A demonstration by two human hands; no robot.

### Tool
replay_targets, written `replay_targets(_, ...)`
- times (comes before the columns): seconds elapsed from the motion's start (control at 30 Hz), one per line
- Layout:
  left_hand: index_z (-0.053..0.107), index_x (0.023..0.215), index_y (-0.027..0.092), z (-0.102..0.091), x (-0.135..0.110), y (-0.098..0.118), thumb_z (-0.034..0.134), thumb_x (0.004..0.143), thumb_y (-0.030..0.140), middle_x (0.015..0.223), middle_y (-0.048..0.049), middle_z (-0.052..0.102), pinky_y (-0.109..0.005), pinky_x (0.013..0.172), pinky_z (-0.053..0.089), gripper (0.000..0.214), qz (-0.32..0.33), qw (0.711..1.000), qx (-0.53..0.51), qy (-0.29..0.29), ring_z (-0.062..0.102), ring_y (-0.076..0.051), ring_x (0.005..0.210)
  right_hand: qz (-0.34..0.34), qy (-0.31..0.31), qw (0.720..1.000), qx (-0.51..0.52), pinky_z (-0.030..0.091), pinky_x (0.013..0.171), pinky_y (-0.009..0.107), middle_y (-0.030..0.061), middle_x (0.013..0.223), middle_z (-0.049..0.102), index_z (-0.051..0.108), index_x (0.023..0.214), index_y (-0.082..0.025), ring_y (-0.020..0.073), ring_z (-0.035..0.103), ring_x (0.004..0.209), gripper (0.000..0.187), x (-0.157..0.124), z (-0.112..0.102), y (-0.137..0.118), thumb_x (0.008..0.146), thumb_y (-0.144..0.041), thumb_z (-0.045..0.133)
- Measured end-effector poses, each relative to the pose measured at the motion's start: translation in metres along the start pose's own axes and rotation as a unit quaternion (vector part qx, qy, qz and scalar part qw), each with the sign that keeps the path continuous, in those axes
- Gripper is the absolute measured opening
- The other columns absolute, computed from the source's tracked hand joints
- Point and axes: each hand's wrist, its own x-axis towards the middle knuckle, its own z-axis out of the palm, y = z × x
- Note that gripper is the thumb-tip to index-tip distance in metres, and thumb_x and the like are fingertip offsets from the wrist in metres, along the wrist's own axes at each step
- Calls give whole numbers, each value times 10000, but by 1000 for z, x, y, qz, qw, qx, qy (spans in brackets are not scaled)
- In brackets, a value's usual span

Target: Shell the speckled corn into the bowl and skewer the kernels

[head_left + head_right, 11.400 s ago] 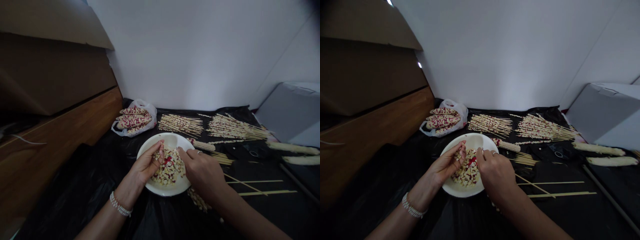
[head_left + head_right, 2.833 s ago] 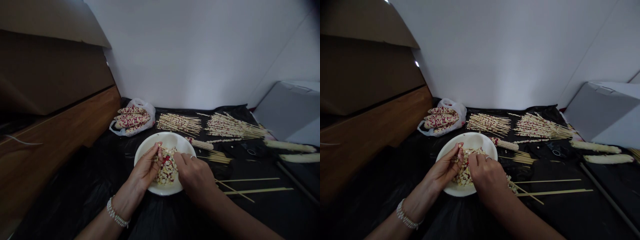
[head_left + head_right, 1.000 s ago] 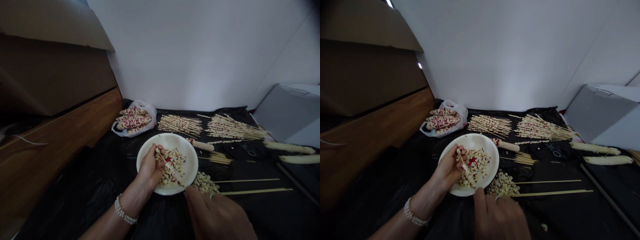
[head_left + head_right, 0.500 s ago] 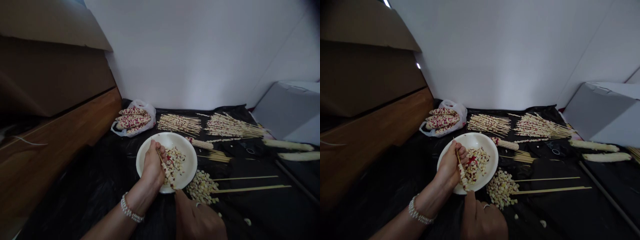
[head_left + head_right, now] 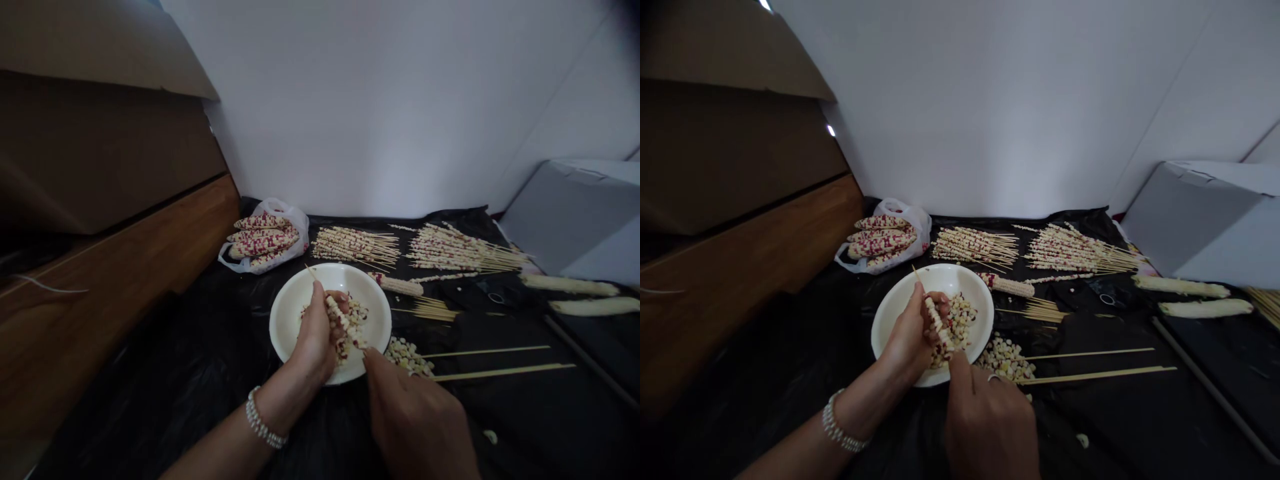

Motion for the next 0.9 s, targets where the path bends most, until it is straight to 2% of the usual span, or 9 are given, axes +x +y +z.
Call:
replay_targets(0.07, 605, 747, 111, -11, 8, 7, 434, 898, 526, 582, 20, 477, -140, 357, 176, 473, 30, 999, 6, -15, 320, -24, 392, -16, 12, 1000, -19, 304, 561, 294, 9, 660, 656, 633, 1029, -188, 132, 529, 497, 322, 2, -9, 13, 862, -79, 380)
replay_targets(0.17, 602, 768, 116, -25, 16, 18, 498, 899, 406, 559, 46, 423, -130, 353, 159, 335, 66, 997, -16, -48, 298, -19, 391, -80, -65, 991, -82, 303, 560, 302, 13, 681, 634, 630, 1103, -192, 150, 534, 557, 378, 12, -21, 40, 814, -60, 426)
replay_targets(0.3, 594, 794, 103, -31, 17, 23, 558, 863, 202, 620, 32, 475, -110, 349, 169, 127, 39, 994, -48, -93, 311, -3, 407, -48, -117, 977, -171, 361, 642, 348, 51, 757, 659, 655, 1069, -178, 216, 578, 682, 351, 34, -22, 68, 793, -60, 475)
replay_targets(0.4, 616, 868, 79, -29, 15, 20, 558, 861, 164, 683, 3, 537, -99, 337, 183, 103, 25, 993, -56, -103, 311, 6, 407, -54, -94, 984, -143, 383, 846, 422, 135, 1098, 656, 505, 1317, -115, 278, 573, 982, 470, 50, -15, 64, 848, -147, 498)
replay_targets(0.53, 622, 896, 64, -27, 13, 17, 551, 876, 153, 713, -16, 572, -88, 320, 196, 116, 3, 990, -66, -122, 311, 14, 400, -98, -68, 991, -59, 328, 978, 429, 162, 1224, 612, 533, 1283, -86, 288, 501, 1148, 407, 73, 4, 31, 900, -207, 468)
replay_targets(0.7, 618, 889, 62, -33, 5, 27, 496, 911, 146, 691, -15, 573, -78, 295, 226, 150, -64, 983, -115, -124, 354, 9, 392, -109, -183, 976, -41, 379, 839, 384, 112, 938, 684, 601, 1147, -109, 238, 607, 893, 299, 96, 31, 5, 917, -146, 412)
replay_targets(0.77, 615, 922, 60, -38, 4, 33, 495, 899, 127, 727, -43, 605, -90, 342, 362, 139, -88, 981, -140, -106, 470, -22, 443, -98, -205, 972, -52, 380, 702, 343, 104, 876, 677, 628, 1031, -125, 220, 623, 790, 252, 100, 36, 7, 910, -128, 407)
replay_targets(0.83, 604, 980, 46, -43, 5, 38, 477, 839, 24, 807, -93, 644, -162, 523, 541, 191, -118, 975, -165, -85, 623, -98, 604, -67, -213, 972, -68, 318, 576, 308, 102, 883, 669, 619, 1022, -143, 200, 625, 727, 249, 100, 36, 12, 907, -124, 399)
replay_targets(0.9, 581, 1063, 28, -47, 7, 39, 403, 708, -114, 912, -138, 664, -258, 726, 594, 422, -150, 968, -180, -86, 691, -180, 809, -36, -232, 969, -74, 241, 513, 292, 91, 906, 665, 601, 1078, -166, 179, 625, 692, 267, 99, 33, 19, 907, -131, 398)
